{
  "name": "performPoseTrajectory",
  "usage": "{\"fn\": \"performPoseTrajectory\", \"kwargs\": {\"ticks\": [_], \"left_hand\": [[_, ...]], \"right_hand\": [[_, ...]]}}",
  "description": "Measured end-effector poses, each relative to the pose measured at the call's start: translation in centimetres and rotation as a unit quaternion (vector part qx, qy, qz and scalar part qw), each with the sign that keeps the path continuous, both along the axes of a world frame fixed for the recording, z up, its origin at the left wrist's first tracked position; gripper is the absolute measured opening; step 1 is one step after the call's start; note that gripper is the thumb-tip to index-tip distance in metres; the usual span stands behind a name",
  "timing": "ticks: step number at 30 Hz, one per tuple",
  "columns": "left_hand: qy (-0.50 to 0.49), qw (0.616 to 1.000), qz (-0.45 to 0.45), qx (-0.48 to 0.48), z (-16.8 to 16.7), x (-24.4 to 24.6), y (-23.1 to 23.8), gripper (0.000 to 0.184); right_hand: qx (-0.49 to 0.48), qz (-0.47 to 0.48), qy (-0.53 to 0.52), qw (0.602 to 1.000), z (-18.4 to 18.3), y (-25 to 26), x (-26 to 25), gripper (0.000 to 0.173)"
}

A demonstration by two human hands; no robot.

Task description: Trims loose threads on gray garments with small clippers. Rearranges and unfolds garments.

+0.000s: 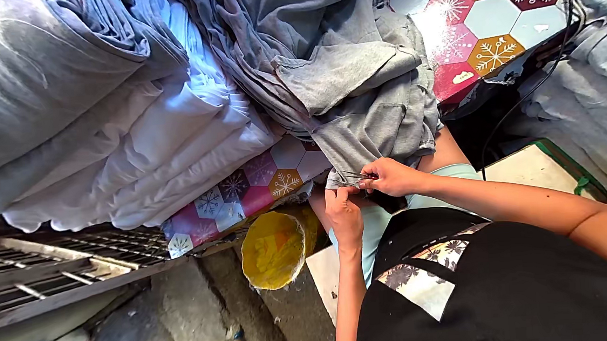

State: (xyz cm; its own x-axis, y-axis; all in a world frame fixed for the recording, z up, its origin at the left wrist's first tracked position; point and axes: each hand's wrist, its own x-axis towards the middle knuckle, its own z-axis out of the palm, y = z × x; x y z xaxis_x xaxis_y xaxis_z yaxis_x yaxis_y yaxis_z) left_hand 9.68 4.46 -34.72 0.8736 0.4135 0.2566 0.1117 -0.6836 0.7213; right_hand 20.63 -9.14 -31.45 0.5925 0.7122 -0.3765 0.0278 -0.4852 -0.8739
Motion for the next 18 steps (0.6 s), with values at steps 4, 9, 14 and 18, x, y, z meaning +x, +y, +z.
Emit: {"fn": "performPoseTrajectory", "kwargs": {"ticks": [4, 9, 14, 18], "left_hand": [[0.064, 0.992, -0.003, -0.105, 1.0, -0.2, 0.0, 0.023], [0.095, 0.926, 0.045, -0.364, 0.9, 0.2, 0.0, 0.012], [0.057, 0.950, 0.037, -0.306, 1.0, -0.5, 0.1, 0.018], [0.022, 0.959, 0.029, -0.280, 1.4, -1.1, 0.0, 0.025]], "right_hand": [[-0.003, 0.018, -0.103, 0.994, 0.3, -0.5, -1.4, 0.016], [0.076, 0.042, -0.169, 0.982, -1.1, -0.6, -3.4, 0.015], [0.125, 0.039, 0.010, 0.991, -1.7, -1.6, -1.0, 0.033], [0.152, 0.059, 0.167, 0.972, -2.0, -2.3, 0.2, 0.045]]}}
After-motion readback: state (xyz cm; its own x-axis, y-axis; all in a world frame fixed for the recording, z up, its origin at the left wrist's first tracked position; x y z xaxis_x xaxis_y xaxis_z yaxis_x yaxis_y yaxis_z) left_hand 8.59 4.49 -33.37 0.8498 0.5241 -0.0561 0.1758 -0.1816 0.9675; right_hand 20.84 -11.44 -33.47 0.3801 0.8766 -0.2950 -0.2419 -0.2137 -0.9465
